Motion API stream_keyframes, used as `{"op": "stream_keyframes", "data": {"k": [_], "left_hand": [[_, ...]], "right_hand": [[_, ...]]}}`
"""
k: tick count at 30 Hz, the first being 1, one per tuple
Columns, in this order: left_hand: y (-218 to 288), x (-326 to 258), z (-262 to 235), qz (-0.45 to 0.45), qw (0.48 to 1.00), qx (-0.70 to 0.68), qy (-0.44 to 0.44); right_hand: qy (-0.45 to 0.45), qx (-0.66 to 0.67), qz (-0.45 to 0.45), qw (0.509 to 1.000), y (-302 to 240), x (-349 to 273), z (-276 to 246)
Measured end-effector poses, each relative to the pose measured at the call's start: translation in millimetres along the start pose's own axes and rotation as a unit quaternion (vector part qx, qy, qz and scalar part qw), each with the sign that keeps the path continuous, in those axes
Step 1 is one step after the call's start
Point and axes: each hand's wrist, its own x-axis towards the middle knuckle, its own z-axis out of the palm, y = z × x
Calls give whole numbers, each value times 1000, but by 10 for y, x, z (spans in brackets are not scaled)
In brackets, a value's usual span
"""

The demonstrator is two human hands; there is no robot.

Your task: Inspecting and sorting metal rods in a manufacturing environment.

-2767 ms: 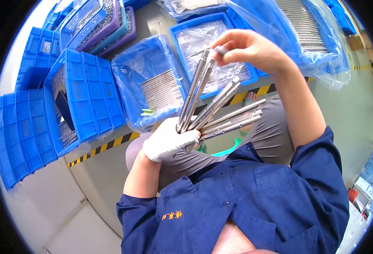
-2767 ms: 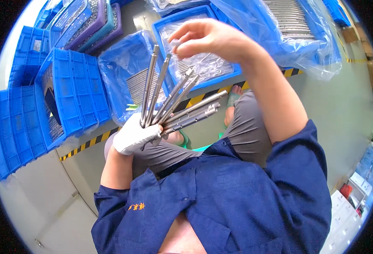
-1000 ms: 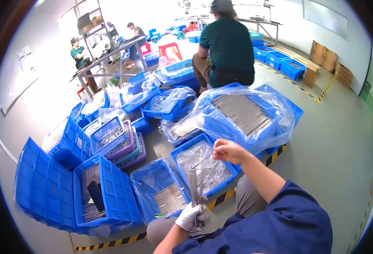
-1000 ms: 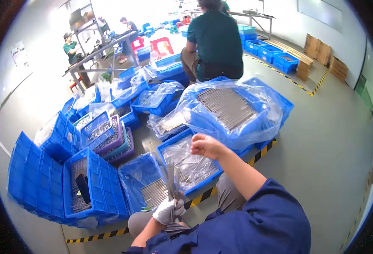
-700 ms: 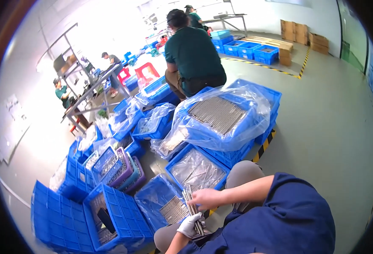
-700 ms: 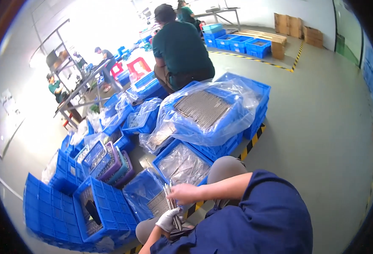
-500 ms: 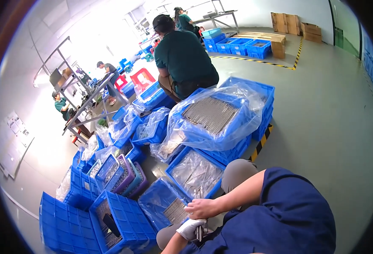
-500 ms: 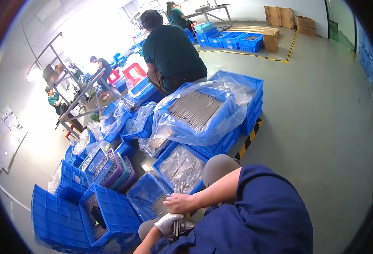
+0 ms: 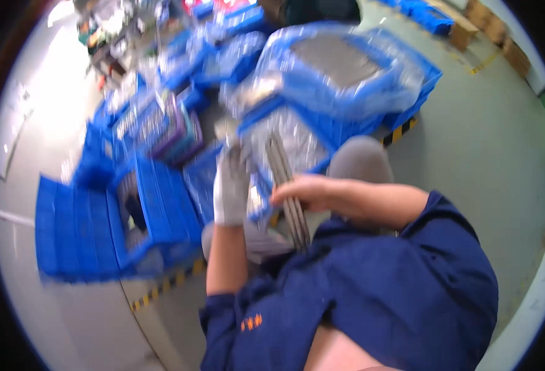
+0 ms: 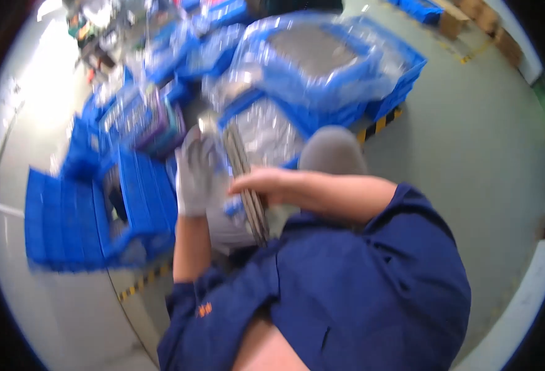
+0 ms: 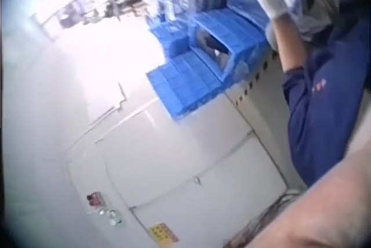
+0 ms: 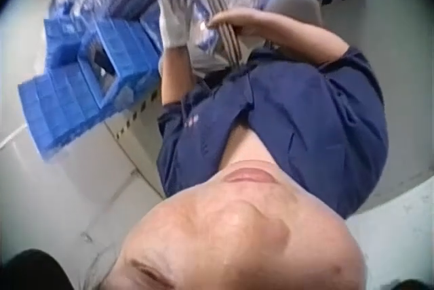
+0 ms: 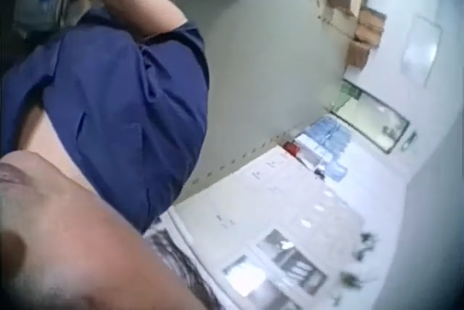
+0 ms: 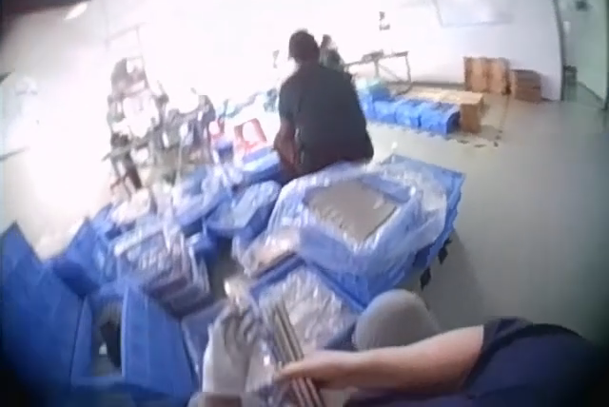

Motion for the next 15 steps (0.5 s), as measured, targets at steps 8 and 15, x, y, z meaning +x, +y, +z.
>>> {"op": "stream_keyframes", "data": {"k": [8, 15], "left_hand": [[-270, -111, -391, -19, 938, 345, 34], [-384, -325, -641, -90, 895, 429, 81]], "right_hand": [[-54, -1, 145, 988, 577, 69, 55], [-35, 3, 159, 987, 592, 207, -92]]}}
